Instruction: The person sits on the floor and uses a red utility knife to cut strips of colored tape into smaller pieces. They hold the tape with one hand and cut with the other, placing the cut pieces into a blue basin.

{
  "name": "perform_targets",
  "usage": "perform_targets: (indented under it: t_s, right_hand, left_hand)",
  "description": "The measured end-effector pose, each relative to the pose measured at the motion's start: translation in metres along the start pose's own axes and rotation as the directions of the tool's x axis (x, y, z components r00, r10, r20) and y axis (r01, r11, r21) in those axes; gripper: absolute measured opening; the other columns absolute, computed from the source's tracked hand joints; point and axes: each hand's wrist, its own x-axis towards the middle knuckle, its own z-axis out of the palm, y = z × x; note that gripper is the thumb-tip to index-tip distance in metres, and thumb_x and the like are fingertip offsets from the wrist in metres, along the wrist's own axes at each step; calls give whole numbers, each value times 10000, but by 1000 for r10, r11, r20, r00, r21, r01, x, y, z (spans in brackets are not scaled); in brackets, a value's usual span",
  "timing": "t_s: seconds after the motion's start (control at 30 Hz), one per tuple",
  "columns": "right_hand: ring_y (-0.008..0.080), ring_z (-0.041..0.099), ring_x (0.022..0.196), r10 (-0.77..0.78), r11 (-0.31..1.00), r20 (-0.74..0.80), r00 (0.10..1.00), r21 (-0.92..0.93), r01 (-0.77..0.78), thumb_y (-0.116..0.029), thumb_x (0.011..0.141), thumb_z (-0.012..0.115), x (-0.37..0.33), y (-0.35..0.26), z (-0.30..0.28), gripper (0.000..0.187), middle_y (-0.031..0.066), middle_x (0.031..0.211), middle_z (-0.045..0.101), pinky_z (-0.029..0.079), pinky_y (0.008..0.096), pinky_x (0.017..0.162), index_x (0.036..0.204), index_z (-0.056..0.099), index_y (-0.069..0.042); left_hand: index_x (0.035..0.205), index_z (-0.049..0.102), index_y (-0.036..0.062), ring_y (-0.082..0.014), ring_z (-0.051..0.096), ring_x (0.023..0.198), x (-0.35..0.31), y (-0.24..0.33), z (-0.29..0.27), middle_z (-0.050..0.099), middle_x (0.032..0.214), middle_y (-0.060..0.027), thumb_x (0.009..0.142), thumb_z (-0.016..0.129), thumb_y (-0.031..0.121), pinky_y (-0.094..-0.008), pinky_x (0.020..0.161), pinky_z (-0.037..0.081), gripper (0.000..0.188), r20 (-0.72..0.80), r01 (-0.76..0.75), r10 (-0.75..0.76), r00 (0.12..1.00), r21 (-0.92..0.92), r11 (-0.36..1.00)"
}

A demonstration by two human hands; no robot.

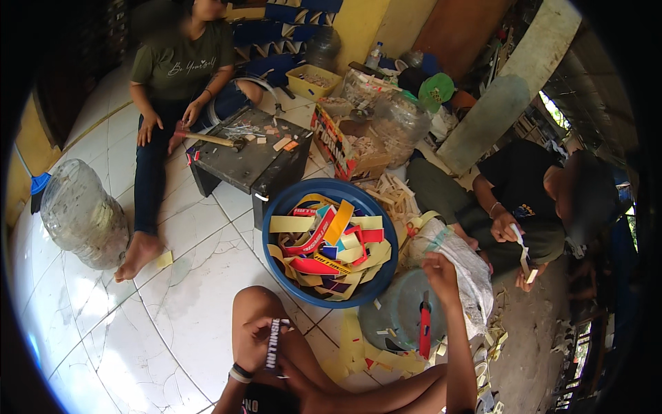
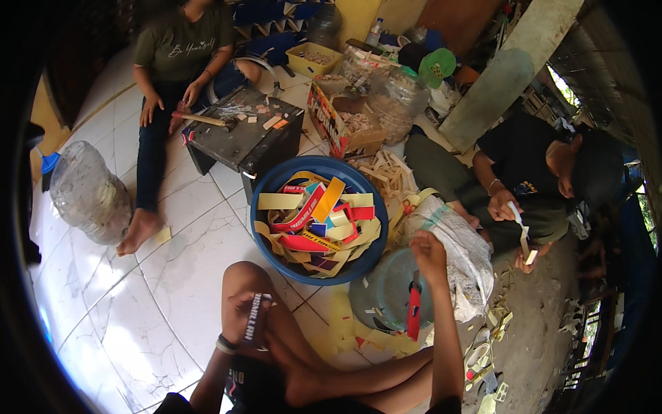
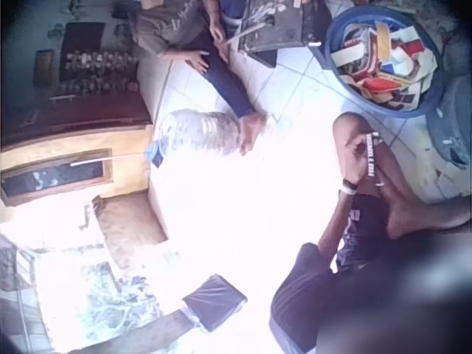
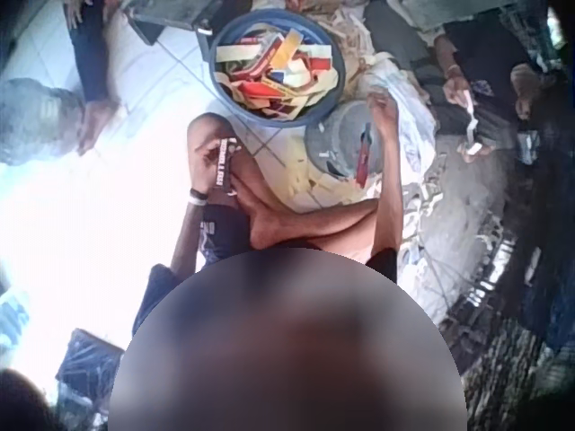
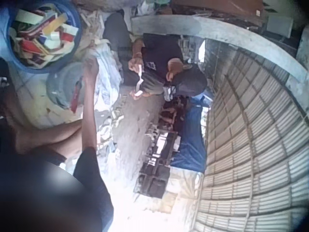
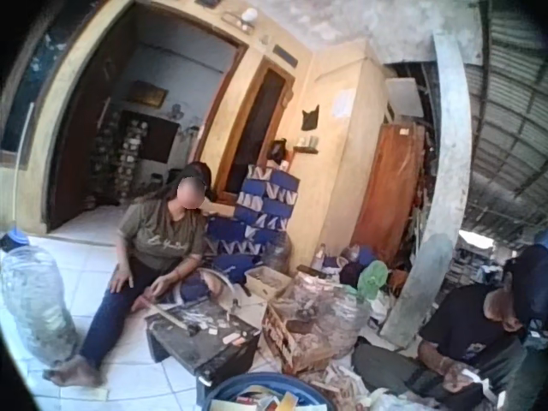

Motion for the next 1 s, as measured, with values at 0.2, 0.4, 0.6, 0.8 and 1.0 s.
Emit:
perform_targets:
  t_s: [0.2, 0.4, 0.6, 0.8, 1.0]
  right_hand:
    - [346, 719, 1059, 199, 836, 49, 979, -530, -143, -256, 858, 687, 137, 109, 25, 369, 215, 1142, 744, 551, 418, 932, 1139, 739, -23]
    - [391, 694, 895, -83, 866, -506, 858, -463, -189, -93, 889, 647, 179, 67, 66, 200, 187, 932, 711, 544, 468, 822, 1068, 694, -19]
    - [359, 513, 1342, -650, 524, 424, 630, -350, 776, -59, 788, 789, 97, -97, 130, 575, 140, 1395, 559, 429, 453, 1108, 1332, 608, -91]
    - [394, 310, 1517, -445, 120, 819, 362, -346, 931, -87, 742, 824, 44, -107, 203, 1038, 137, 1682, 268, 354, 630, 1126, 1619, 334, -346]
    - [339, 431, 1402, -488, 142, 741, 462, -454, 879, -89, 666, 869, 71, -73, 240, 1050, 96, 1561, 419, 419, 600, 1028, 1582, 385, -258]
  left_hand:
    - [1034, 728, -9, -75, 664, 760, 8, -1, 4, 741, 878, -29, 954, 746, 50, -219, 678, 522, 101, -53, 75, -85, 995, -170, 982]
    - [1040, 729, -7, -77, 651, 712, 16, 0, 2, 731, 842, -33, 951, 746, 40, -224, 619, 512, 103, -78, 149, -173, 982, -248, 957]
    - [1066, 721, -12, -107, 666, 707, 29, -5, 14, 756, 907, -87, 952, 735, 18, -238, 621, 539, 118, -75, 157, -184, 980, -279, 947]
    - [1058, 713, -13, -107, 665, 699, 33, -3, 17, 755, 908, -91, 952, 719, -3, -241, 615, 542, 106, -71, 156, -178, 981, -240, 958]
    - [1109, 698, -24, -105, 678, 758, 28, -5, 10, 751, 985, -92, 935, 728, -29, -239, 661, 550, 177, -39, 155, -169, 985, -236, 959]
